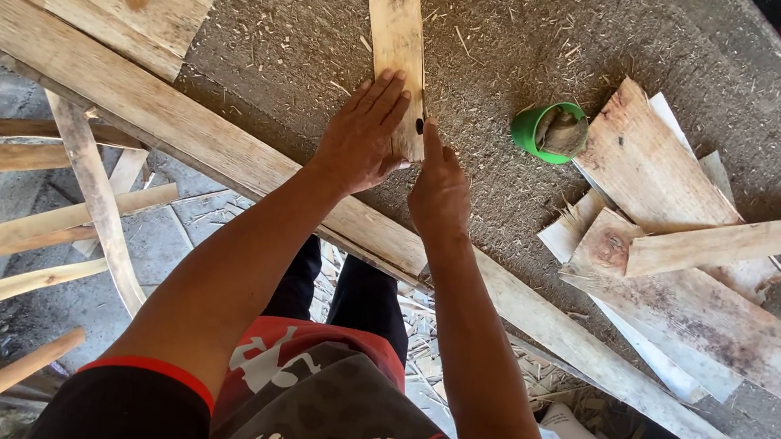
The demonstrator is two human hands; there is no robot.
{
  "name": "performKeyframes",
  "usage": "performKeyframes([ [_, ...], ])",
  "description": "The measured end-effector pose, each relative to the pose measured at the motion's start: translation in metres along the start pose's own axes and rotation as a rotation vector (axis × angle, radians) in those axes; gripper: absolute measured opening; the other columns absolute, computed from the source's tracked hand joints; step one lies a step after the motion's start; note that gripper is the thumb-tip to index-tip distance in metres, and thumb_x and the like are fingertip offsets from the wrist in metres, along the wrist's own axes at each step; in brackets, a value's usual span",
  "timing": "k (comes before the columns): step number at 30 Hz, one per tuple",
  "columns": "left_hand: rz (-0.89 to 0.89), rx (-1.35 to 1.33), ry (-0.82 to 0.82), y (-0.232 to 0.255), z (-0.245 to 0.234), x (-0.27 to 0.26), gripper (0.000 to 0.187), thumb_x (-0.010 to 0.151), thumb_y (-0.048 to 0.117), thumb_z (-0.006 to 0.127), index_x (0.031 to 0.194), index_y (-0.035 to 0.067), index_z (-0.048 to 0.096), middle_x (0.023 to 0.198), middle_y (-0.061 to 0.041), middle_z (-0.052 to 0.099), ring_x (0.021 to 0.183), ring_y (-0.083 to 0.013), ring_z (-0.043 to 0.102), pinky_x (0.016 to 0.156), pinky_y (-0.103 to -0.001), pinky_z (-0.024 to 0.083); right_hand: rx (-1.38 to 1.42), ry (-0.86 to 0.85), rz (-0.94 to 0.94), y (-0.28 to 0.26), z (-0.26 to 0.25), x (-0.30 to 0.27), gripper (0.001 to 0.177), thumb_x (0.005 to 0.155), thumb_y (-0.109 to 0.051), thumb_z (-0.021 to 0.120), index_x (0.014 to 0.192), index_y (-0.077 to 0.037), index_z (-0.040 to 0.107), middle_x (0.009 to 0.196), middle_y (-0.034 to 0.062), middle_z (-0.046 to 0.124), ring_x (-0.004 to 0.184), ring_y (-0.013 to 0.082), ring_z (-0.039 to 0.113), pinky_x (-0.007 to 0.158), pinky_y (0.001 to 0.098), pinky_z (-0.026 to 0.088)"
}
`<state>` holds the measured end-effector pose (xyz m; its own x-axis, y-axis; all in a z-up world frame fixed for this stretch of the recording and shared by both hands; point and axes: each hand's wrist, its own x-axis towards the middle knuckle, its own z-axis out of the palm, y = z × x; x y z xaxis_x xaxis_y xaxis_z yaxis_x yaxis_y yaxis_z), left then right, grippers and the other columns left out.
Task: Measure and sort thin wood strips in a workshop.
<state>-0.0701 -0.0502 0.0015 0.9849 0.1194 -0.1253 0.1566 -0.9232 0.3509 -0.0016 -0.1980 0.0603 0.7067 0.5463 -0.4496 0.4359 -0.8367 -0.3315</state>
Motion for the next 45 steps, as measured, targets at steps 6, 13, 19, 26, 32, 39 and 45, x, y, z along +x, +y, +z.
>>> performKeyframes([
  [6,-0.014,-0.038,-0.009,0.002,-0.005,-0.002,0.104,0.093,0.073,0.052,0.161,-0.002,0.027,0.171,-0.020,0.011,0.159,-0.0318,0.008,0.130,-0.042,0.007,-0.036,0.016,-0.004,0.007,-0.001,-0.016,0.081,0.088,0.014,0.055,0.158,-0.022,0.034,0.121,0.0265,0.065,0.083,0.0307,0.070,0.056,0.0332,0.064],
  [13,-0.016,0.001,-0.003,0.002,-0.013,-0.003,0.106,0.087,0.069,0.060,0.160,-0.001,0.030,0.170,-0.020,0.015,0.159,-0.0315,0.011,0.130,-0.041,0.009,0.015,0.083,-0.066,0.019,0.009,-0.027,0.076,0.092,0.013,0.053,0.158,-0.020,0.035,0.120,0.0256,0.067,0.081,0.0290,0.070,0.053,0.0316,0.064],
  [19,0.012,-0.046,0.085,0.003,-0.008,-0.005,0.104,0.090,0.066,0.065,0.159,-0.004,0.032,0.170,-0.021,0.017,0.158,-0.0326,0.012,0.130,-0.043,0.010,-0.002,0.058,-0.054,0.020,0.006,-0.040,0.072,0.095,0.009,0.054,0.159,-0.017,0.035,0.109,0.0248,0.068,0.078,0.0291,0.069,0.056,0.0362,0.062],
  [26,-0.005,-0.034,0.028,0.002,-0.011,-0.002,0.105,0.089,0.069,0.062,0.159,-0.003,0.030,0.170,-0.020,0.015,0.158,-0.0321,0.011,0.130,-0.042,0.009,-0.001,0.022,0.010,0.018,0.009,-0.053,0.071,0.094,0.008,0.053,0.158,-0.019,0.035,0.111,0.0222,0.068,0.076,0.0281,0.069,0.053,0.0358,0.062],
  [32,-0.011,-0.035,-0.008,0.002,-0.004,0.000,0.105,0.091,0.071,0.057,0.160,-0.001,0.025,0.170,-0.019,0.010,0.158,-0.0307,0.008,0.129,-0.041,0.006,0.015,0.007,0.037,0.019,0.005,-0.063,0.065,0.099,0.004,0.052,0.157,-0.020,0.036,0.109,0.0222,0.068,0.076,0.0281,0.070,0.053,0.0354,0.062],
  [39,-0.002,0.012,-0.023,0.001,-0.004,0.001,0.105,0.090,0.068,0.060,0.161,-0.001,0.025,0.170,-0.019,0.010,0.158,-0.0309,0.008,0.128,-0.041,0.007,0.033,0.030,0.020,0.035,0.018,-0.094,0.065,0.097,0.004,0.050,0.157,-0.019,0.038,0.106,0.0235,0.069,0.077,0.0309,0.071,0.057,0.0383,0.061],
  [45,-0.038,-0.087,-0.056,0.004,-0.024,0.000,0.100,0.089,0.063,0.064,0.158,-0.001,0.030,0.170,-0.017,0.014,0.158,-0.0298,0.011,0.130,-0.042,0.011,0.182,0.073,0.047,0.031,-0.015,-0.119,0.050,0.103,-0.005,0.049,0.150,-0.022,0.048,0.108,0.0176,0.070,0.076,0.0311,0.071,0.061,0.0454,0.060],
])
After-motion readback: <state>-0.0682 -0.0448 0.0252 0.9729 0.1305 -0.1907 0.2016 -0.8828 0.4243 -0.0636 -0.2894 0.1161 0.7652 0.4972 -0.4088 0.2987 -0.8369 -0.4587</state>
